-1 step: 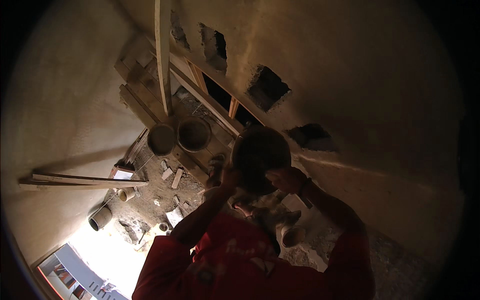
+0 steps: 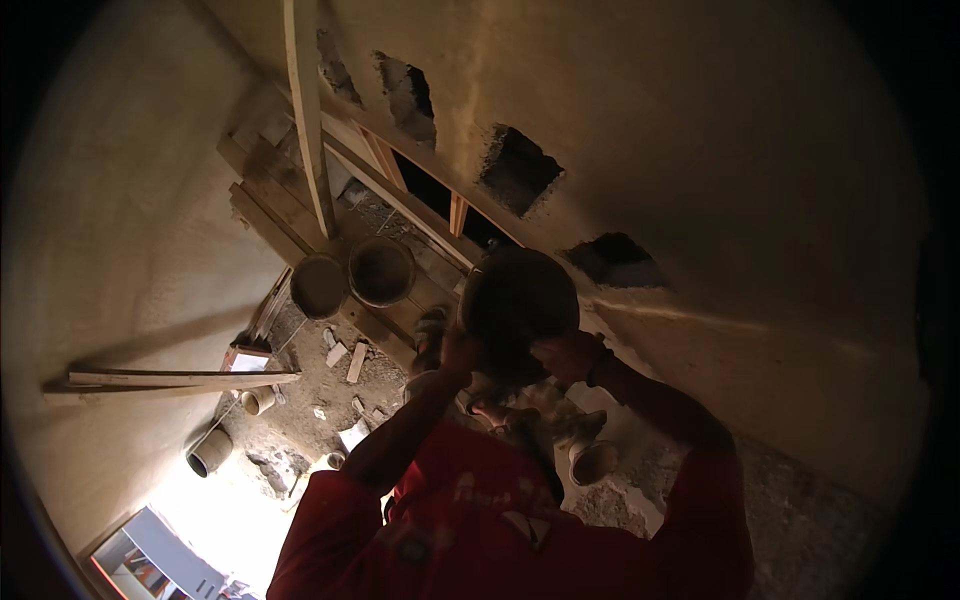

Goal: The person applies wet plaster from a bucket onto a concrete wall using a trowel and then smooths it with a long wooden straightedge.

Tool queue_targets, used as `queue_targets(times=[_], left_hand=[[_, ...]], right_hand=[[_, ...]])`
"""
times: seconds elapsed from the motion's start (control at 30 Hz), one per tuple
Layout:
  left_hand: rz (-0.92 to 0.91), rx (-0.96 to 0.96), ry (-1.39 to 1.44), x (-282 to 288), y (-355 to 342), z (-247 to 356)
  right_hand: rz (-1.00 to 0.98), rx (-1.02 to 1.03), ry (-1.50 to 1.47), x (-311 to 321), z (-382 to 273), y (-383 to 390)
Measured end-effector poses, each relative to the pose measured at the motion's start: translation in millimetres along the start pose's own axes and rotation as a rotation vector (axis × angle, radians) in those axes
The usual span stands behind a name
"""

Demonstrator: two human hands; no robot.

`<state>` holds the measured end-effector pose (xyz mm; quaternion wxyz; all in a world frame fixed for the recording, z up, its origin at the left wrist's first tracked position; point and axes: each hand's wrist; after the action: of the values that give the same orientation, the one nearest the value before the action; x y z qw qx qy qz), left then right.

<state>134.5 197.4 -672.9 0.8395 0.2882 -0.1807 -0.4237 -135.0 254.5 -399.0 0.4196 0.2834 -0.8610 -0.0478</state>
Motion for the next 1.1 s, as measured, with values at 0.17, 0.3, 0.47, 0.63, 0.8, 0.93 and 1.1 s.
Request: queue_targets(times=[0.17,0.3,0.47,0.63,0.8,0.93,1.1], left_hand=[[0.088,-0.024,-0.357,-16,42,148],[-0.005,0.383,0.525,-47,59,226],[-0.131,0.351,0.508,-73,55,226],[-0.195,0.456,0.402,-119,63,230],[-0.322,0.522,0.274,-146,71,237],[-0.363,0.468,0.207,-173,87,260],[-0.389,0.466,0.145,-216,95,275]], right_hand=[[0.071,-0.336,0.168,27,-21,55],[0.276,-0.464,0.187,5,-14,93],[0.175,-0.528,0.159,-40,-26,115],[0.202,-0.524,-0.106,-44,-55,159],[0.749,-0.632,0.118,-71,-60,212],[0.501,-0.880,0.015,-66,-62,246],[0.390,-0.932,-0.091,-91,-78,268]])
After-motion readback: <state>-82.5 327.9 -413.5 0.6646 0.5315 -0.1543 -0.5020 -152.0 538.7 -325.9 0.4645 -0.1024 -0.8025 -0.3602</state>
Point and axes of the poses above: each hand's wrist, its own y-axis away from the middle knuckle, its own x-axis out of the back of the hand, z = x × y, and after that the axes turned 15 degrees about x, right-handed
